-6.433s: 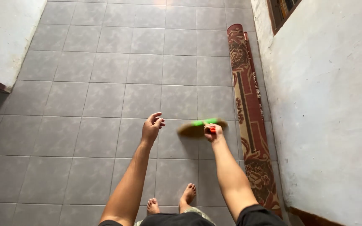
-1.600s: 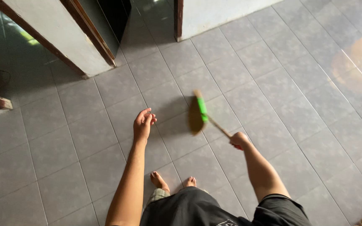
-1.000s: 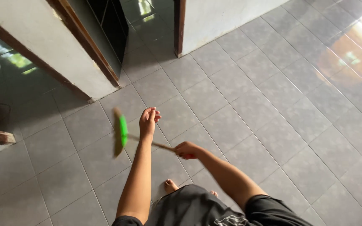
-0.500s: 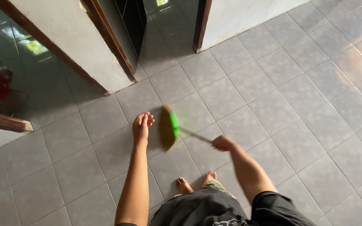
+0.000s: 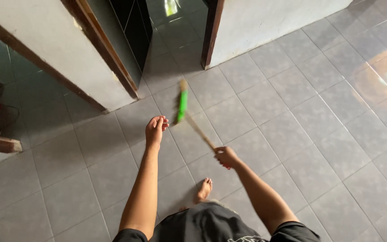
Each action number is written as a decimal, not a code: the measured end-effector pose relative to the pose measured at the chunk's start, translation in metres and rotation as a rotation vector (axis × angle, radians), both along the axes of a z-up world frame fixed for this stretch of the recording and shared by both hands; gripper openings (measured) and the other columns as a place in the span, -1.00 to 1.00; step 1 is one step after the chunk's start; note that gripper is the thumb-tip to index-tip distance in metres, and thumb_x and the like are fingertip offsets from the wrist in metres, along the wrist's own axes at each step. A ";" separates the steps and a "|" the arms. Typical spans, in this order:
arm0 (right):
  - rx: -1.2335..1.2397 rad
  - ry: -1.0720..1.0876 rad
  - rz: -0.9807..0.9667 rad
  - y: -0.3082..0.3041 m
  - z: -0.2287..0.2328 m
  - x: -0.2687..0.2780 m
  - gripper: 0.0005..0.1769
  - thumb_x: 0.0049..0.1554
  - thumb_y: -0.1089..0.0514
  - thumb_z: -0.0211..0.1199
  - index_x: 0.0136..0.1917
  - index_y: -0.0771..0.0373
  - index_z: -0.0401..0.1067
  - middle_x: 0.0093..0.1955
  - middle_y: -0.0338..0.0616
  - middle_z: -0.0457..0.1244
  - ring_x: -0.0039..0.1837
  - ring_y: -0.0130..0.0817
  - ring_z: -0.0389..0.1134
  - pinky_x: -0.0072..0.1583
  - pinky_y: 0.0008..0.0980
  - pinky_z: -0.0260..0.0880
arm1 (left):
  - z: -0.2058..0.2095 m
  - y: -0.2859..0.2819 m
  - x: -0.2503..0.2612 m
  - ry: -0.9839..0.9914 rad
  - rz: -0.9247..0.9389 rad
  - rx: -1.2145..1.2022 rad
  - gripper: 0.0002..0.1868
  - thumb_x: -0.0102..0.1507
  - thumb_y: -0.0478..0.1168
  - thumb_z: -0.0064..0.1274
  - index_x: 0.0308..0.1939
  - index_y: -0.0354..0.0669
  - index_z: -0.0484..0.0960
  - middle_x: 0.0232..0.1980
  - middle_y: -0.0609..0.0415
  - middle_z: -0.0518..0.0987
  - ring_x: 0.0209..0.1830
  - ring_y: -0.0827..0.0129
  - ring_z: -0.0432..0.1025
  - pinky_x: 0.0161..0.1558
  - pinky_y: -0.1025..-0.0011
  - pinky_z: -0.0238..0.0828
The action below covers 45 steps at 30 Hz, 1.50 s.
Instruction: Sweeping the tiled floor using a broom.
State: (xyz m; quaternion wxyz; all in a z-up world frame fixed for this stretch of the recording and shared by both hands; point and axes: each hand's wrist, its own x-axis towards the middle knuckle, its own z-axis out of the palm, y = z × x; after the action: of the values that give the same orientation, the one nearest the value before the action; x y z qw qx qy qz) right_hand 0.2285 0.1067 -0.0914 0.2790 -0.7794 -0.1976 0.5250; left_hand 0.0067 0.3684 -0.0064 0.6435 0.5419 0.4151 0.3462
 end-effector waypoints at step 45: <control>-0.149 0.503 0.184 0.370 -0.075 -0.081 -0.91 0.07 0.21 0.39 -0.13 0.25 0.56 -0.38 -0.22 0.30 -0.45 -0.49 0.23 -0.40 -0.49 0.24 | 0.002 0.313 0.057 -0.016 -0.100 -0.026 -0.81 0.39 -0.18 -0.04 -0.09 -0.19 0.61 -0.15 0.09 0.68 -0.22 0.46 0.54 -0.16 0.51 0.44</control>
State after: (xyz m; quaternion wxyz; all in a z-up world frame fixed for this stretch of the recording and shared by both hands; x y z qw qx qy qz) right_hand 0.1478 0.4766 -0.1663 0.2126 -0.6217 -0.1530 0.7382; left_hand 0.0640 0.6819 -0.0048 0.6704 0.5508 0.3870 0.3122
